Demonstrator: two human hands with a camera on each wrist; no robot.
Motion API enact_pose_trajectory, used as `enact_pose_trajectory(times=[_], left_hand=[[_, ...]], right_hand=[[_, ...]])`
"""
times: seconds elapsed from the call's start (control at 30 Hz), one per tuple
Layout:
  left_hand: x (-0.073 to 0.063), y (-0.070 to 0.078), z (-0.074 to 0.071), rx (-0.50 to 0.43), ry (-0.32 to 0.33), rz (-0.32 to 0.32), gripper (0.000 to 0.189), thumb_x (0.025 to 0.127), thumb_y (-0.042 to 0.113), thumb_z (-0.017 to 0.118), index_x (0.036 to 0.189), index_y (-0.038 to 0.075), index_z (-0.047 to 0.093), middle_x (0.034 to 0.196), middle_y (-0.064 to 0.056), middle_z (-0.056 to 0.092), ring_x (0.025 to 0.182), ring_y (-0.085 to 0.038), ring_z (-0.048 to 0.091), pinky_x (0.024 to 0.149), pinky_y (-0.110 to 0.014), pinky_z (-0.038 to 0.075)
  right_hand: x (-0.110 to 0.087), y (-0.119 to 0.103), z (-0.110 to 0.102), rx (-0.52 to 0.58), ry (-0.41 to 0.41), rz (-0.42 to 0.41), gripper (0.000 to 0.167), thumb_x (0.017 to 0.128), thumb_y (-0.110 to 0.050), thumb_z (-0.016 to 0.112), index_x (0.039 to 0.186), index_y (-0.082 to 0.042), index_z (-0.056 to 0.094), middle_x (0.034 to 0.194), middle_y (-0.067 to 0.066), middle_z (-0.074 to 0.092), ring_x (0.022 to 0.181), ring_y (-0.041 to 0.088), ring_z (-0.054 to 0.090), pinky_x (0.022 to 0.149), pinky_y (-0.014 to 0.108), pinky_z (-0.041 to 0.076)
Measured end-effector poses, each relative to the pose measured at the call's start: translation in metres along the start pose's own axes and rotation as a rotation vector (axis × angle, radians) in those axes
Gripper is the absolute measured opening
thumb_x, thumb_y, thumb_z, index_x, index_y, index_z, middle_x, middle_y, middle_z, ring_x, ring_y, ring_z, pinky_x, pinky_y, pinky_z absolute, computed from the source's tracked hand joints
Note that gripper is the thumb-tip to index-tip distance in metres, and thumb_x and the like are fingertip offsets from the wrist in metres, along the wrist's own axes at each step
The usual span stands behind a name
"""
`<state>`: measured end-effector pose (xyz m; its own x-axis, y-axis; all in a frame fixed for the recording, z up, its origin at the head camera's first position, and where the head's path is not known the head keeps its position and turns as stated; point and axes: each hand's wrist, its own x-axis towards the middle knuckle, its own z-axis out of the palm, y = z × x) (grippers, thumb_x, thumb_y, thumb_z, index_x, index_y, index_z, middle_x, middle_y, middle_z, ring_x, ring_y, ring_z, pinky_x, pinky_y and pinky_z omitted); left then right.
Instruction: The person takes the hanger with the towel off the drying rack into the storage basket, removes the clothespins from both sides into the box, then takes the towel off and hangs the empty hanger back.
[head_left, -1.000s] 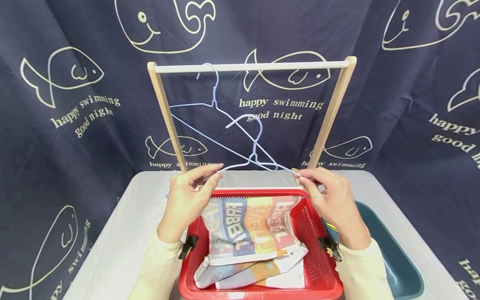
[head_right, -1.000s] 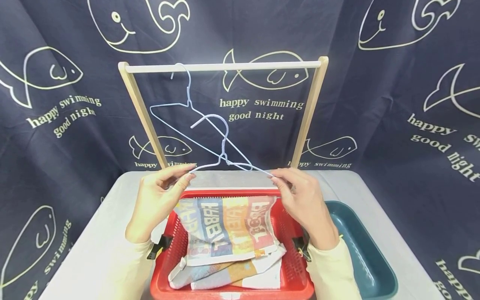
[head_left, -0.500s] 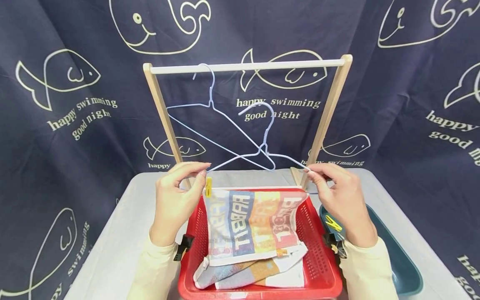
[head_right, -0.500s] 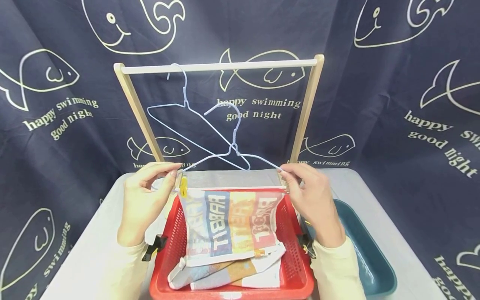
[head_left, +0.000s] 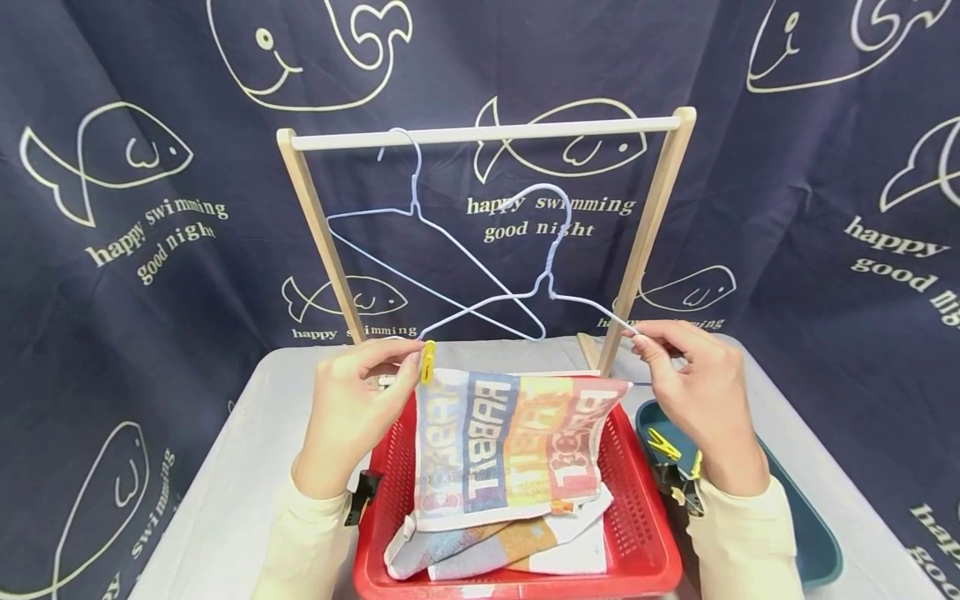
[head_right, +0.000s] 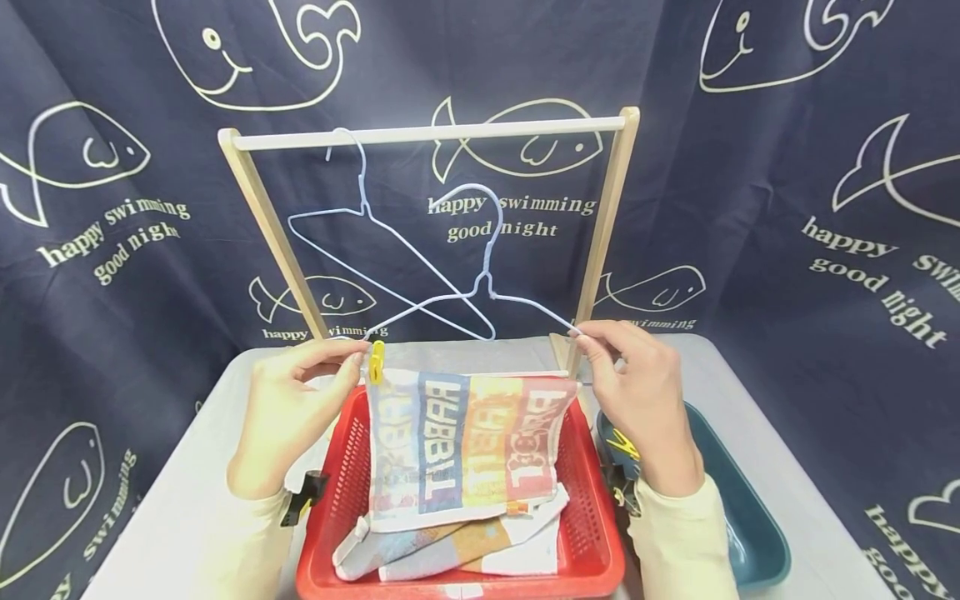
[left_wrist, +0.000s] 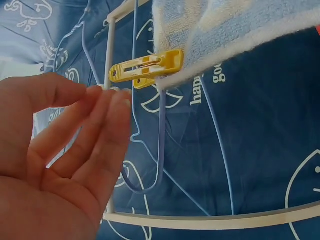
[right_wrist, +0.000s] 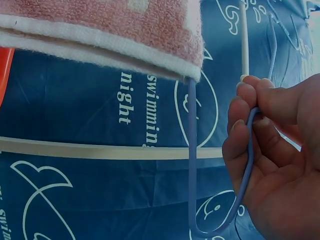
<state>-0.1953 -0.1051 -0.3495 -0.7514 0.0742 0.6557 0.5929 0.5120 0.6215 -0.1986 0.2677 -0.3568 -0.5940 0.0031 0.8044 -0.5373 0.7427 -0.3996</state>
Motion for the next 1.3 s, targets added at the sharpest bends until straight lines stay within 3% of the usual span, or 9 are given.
enact_pose_trajectory(times=[0.2, 0.37, 0.53, 0.8, 1.03, 1.3], left_hand=[[0.0, 0.0, 0.002, 0.136, -0.047, -0.007, 0.025, 0.092, 0.015, 0.077, 0.116, 0.018, 0.081, 0.109, 0.004, 0.078, 0.088, -0.007, 0.076, 0.076, -0.028, 0.061], [-0.001, 0.0, 0.004, 0.235, -0.127, -0.024, 0.037, 0.091, 0.018, 0.08, 0.127, 0.015, 0.076, 0.118, -0.003, 0.077, 0.102, -0.017, 0.075, 0.084, -0.039, 0.061], [-0.001, 0.001, 0.008, 0.261, -0.202, -0.056, 0.046, 0.092, 0.02, 0.079, 0.136, 0.011, 0.069, 0.124, -0.01, 0.074, 0.109, -0.025, 0.072, 0.092, -0.046, 0.058], [-0.001, 0.002, 0.014, 0.288, -0.259, -0.057, 0.058, 0.093, 0.019, 0.078, 0.146, 0.007, 0.058, 0.13, -0.015, 0.069, 0.12, -0.03, 0.064, 0.102, -0.049, 0.053], [0.0, 0.0, 0.015, 0.253, -0.227, -0.037, 0.051, 0.088, 0.012, 0.083, 0.137, 0.011, 0.068, 0.119, -0.01, 0.072, 0.103, -0.024, 0.068, 0.094, -0.045, 0.056], [0.0, -0.001, 0.013, 0.223, -0.221, -0.013, 0.038, 0.083, 0.007, 0.086, 0.12, 0.011, 0.076, 0.11, -0.006, 0.076, 0.101, -0.023, 0.071, 0.093, -0.045, 0.057]], right_hand=[[0.0, 0.0, 0.0, -0.011, 0.0, 0.0, 0.024, 0.083, 0.004, 0.082, 0.103, -0.009, 0.081, 0.082, 0.005, 0.075, 0.078, -0.011, 0.056, 0.072, 0.003, 0.041], [0.0, 0.001, -0.001, -0.019, -0.003, -0.004, 0.024, 0.083, 0.004, 0.082, 0.103, -0.009, 0.081, 0.082, 0.005, 0.075, 0.076, -0.008, 0.057, 0.07, 0.004, 0.041], [0.0, 0.001, 0.0, -0.036, -0.017, -0.022, 0.021, 0.084, 0.002, 0.081, 0.1, -0.01, 0.081, 0.081, 0.002, 0.073, 0.073, 0.003, 0.059, 0.066, 0.008, 0.041], [0.0, 0.0, 0.001, -0.04, -0.034, -0.039, 0.021, 0.084, 0.003, 0.081, 0.101, -0.01, 0.081, 0.08, 0.001, 0.072, 0.071, 0.009, 0.059, 0.065, 0.01, 0.043], [0.002, 0.001, 0.001, -0.045, -0.046, -0.029, 0.018, 0.087, 0.001, 0.078, 0.101, -0.009, 0.08, 0.079, 0.002, 0.071, 0.072, 0.004, 0.057, 0.065, 0.011, 0.042], [0.001, 0.001, 0.0, -0.051, -0.046, -0.03, 0.018, 0.086, 0.002, 0.078, 0.099, -0.01, 0.08, 0.08, 0.001, 0.072, 0.073, 0.005, 0.059, 0.065, 0.011, 0.042]])
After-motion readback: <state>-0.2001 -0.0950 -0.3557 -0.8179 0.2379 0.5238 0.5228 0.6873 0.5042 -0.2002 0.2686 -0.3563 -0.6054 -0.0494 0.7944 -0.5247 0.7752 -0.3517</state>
